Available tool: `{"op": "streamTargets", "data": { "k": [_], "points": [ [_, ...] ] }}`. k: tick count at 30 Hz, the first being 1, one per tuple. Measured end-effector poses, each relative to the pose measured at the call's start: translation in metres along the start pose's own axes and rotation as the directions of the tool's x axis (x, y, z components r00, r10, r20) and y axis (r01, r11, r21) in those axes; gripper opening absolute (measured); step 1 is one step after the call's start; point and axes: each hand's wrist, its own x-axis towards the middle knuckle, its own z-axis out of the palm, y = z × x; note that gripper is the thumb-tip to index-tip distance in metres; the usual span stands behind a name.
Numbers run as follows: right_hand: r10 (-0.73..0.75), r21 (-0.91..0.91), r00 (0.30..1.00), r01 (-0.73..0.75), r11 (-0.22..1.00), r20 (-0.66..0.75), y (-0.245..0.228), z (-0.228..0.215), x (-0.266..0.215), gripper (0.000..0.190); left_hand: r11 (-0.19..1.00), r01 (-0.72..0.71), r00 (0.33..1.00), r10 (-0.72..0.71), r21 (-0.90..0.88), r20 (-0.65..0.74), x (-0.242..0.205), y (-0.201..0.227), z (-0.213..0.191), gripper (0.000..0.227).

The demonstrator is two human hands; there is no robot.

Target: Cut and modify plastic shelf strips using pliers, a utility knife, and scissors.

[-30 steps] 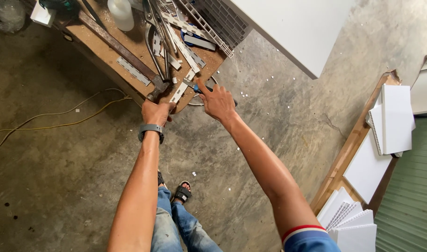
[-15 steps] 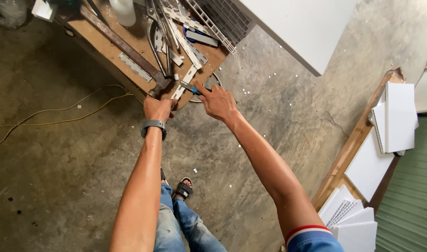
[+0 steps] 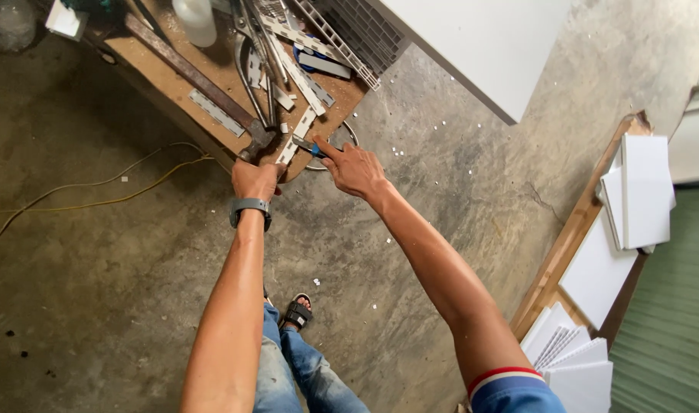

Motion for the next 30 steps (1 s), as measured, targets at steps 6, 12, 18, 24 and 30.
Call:
{"op": "streamTargets", "data": {
  "k": [6,12,18,24,30],
  "points": [
    [0.11,-0.068,0.992,-0.106,0.992,0.057,-0.029,-0.027,-0.002,0.053,0.996,0.073,0.997,-0.074,0.048,0.023,-0.001,0.002,0.0,0.043],
    [0.107,-0.009,0.989,-0.109,0.994,-0.1,-0.032,0.0,0.001,0.054,0.999,0.044,0.999,-0.043,0.014,-0.031,-0.001,0.0,0.002,0.054],
    [0.253,0.131,0.967,-0.254,0.958,0.024,-0.066,-0.033,-0.008,0.049,0.998,0.054,0.998,-0.054,0.031,-0.027,0.0,-0.001,0.002,0.054],
    [0.292,0.114,0.952,-0.301,0.947,0.092,-0.077,-0.045,-0.008,0.047,0.999,0.024,1.0,-0.024,-0.025,-0.01,-0.001,-0.003,0.002,0.048],
    [0.32,0.113,0.942,-0.309,0.944,-0.101,-0.072,-0.019,0.004,0.054,0.999,0.018,1.0,-0.019,-0.038,-0.025,-0.006,0.0,0.001,0.047]
  ]
}}
